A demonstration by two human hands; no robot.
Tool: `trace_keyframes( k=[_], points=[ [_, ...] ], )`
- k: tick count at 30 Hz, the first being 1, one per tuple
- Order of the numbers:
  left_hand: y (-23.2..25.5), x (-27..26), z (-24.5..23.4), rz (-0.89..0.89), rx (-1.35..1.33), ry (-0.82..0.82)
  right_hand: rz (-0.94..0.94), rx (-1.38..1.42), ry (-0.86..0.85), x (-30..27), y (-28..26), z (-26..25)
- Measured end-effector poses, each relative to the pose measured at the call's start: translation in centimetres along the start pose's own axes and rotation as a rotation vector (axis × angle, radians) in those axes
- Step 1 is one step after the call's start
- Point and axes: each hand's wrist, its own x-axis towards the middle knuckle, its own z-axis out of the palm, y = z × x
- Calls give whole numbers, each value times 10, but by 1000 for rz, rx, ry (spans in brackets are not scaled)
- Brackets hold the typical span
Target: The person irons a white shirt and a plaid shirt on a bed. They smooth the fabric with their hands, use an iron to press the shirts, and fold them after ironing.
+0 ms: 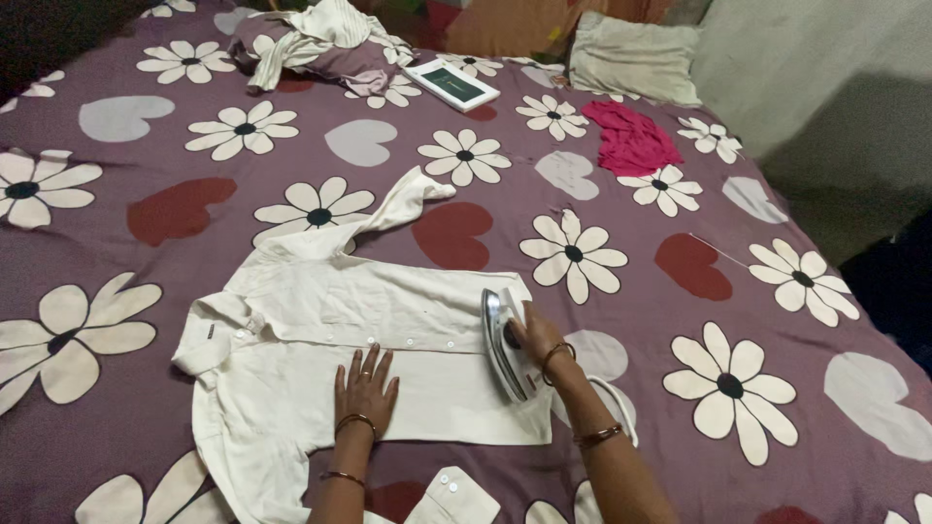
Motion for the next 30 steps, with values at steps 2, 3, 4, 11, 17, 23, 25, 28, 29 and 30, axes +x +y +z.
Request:
trace_keyframes(
  k=[2, 3, 4, 11, 17, 23, 25, 28, 29, 30],
  points=[
    [2, 0, -5, -9, -6, -9, 105, -46, -84, 16, -14, 11],
    [2, -2, -6, -13, -8, -17, 160, -69, -128, 23, -18, 15],
    [3, -3, -7, -19, -20, -27, 162, -71, -126, 30, -19, 16],
    [2, -2, -8, -17, -54, 23, 174, -10, -15, 85, -2, 1],
    [4, -3, -11, -45, -72, 54, 224, -26, 11, 69, 10, -14],
    [5, -6, -15, -88, -58, 76, 357, -39, 40, 47, 25, -26],
    [6, -8, -16, -95, -50, 84, 337, -19, 43, 51, 29, -28],
    [8, -11, -20, -110, -45, 49, 315, 124, 12, 53, 31, -34],
    [8, -7, -24, -120, -45, 11, 316, 198, 15, 54, 28, -35],
    [9, -3, -27, -130, -45, -27, 316, 273, 18, 58, 23, -36]
  ],
)
